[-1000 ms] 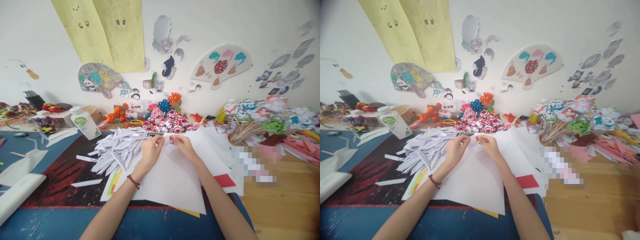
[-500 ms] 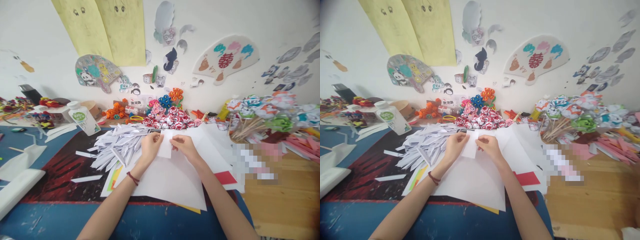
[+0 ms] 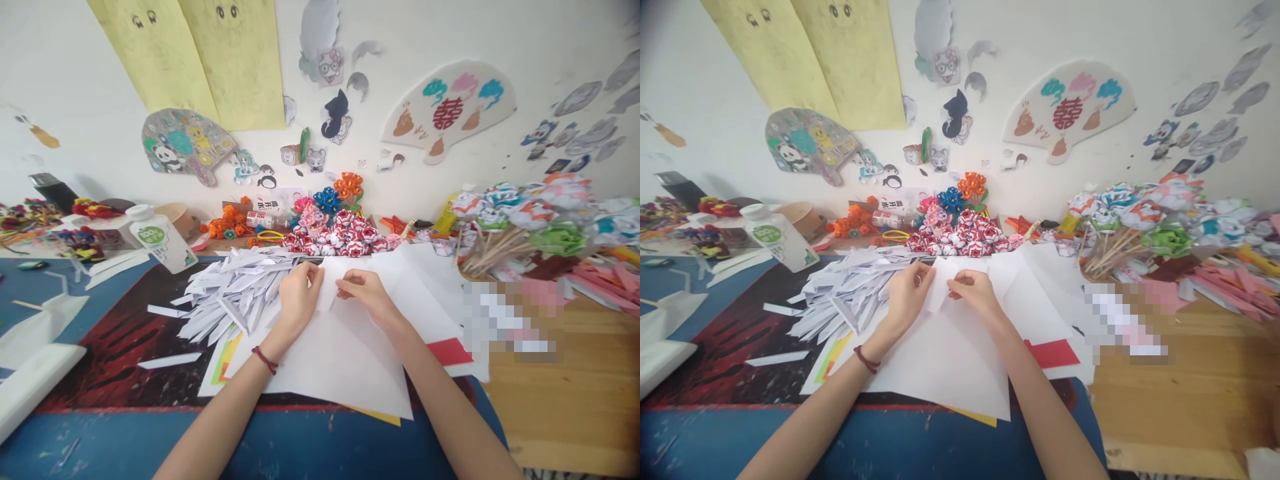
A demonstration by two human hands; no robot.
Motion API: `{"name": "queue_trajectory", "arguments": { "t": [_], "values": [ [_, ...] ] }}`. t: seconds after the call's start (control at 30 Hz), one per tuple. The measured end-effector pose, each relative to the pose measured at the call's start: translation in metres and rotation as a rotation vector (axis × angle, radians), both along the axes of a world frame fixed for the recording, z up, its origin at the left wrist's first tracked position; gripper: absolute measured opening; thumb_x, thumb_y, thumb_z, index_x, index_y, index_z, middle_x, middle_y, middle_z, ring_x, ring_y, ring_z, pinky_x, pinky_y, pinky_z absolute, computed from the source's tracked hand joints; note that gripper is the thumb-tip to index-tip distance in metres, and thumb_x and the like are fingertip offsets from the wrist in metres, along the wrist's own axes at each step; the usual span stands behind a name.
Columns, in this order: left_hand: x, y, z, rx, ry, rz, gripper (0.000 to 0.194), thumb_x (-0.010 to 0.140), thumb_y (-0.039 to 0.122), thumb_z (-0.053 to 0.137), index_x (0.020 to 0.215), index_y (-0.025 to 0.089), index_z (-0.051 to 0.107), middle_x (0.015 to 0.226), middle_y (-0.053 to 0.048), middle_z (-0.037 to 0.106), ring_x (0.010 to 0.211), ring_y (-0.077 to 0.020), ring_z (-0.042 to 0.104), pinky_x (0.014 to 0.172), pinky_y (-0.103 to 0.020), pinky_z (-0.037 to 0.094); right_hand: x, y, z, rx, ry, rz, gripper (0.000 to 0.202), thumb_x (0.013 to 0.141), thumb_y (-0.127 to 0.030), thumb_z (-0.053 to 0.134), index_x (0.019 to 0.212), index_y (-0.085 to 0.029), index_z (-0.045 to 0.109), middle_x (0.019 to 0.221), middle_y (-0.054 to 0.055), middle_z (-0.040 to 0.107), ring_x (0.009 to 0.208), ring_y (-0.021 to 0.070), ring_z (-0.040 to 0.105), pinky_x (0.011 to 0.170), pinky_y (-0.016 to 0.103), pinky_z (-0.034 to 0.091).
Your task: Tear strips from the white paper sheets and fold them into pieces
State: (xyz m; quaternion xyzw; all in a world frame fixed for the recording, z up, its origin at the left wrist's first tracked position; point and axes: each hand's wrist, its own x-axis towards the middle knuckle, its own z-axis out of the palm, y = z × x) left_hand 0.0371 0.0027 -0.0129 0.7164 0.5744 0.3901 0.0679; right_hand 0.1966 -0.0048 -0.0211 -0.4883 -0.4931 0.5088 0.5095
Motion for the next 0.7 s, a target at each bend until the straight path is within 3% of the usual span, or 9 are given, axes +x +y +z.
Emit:
{"name": "queue_trajectory", "arguments": {
  "t": [0.13, 0.27, 0.5, 0.7],
  "values": [
    [0.003, -0.008, -0.002, 0.224, 0.28, 0.015, 0.024, 0.095, 0.031, 0.04, 0.094, 0.018, 0.06, 0.087, -0.006, 0.067, 0.081, -0.018, 0.061, 0.068, -0.029, 0.039, -0.001, -0.001, -0.002, -0.017, -0.021, 0.05, 0.028, 0.066, -0.04, 0.075, 0.066, -0.013, 0.066, 0.061, 0.006, 0.069, 0.058, 0.016, 0.065, 0.061, 0.027, 0.053],
    [-0.001, -0.01, -0.007, 0.343, 0.512, -0.074, 0.029, 0.096, 0.02, 0.034, 0.113, 0.016, 0.058, 0.097, -0.01, 0.068, 0.086, -0.0193, 0.063, 0.075, -0.032, 0.041, -0.001, 0.001, -0.005, -0.023, 0.046, 0.049, 0.035, 0.068, -0.045, 0.074, 0.07, -0.011, 0.07, 0.069, 0.011, 0.072, 0.059, 0.0172, 0.067, 0.06, 0.028, 0.055],
    [-0.006, -0.01, -0.006, 0.472, 0.637, -0.273, 0.039, 0.095, 0.01, 0.03, 0.129, 0.012, 0.047, 0.126, -0.014, 0.06, 0.105, -0.0196, 0.062, 0.082, -0.031, 0.048, 0.004, 0.003, -0.008, -0.001, 0.11, -0.047, 0.037, 0.067, -0.048, 0.074, 0.071, -0.012, 0.071, 0.071, 0.01, 0.072, 0.058, 0.0176, 0.068, 0.057, 0.027, 0.056],
    [-0.005, -0.01, -0.009, 0.441, 0.679, -0.312, 0.042, 0.094, 0.011, 0.033, 0.135, 0.016, 0.043, 0.132, -0.014, 0.055, 0.109, -0.0209, 0.06, 0.086, -0.033, 0.05, 0.01, 0.003, -0.003, 0.0, 0.117, -0.122, 0.035, 0.063, -0.046, 0.077, 0.075, -0.013, 0.072, 0.072, 0.009, 0.072, 0.06, 0.0191, 0.069, 0.059, 0.029, 0.057]
  ]
}}
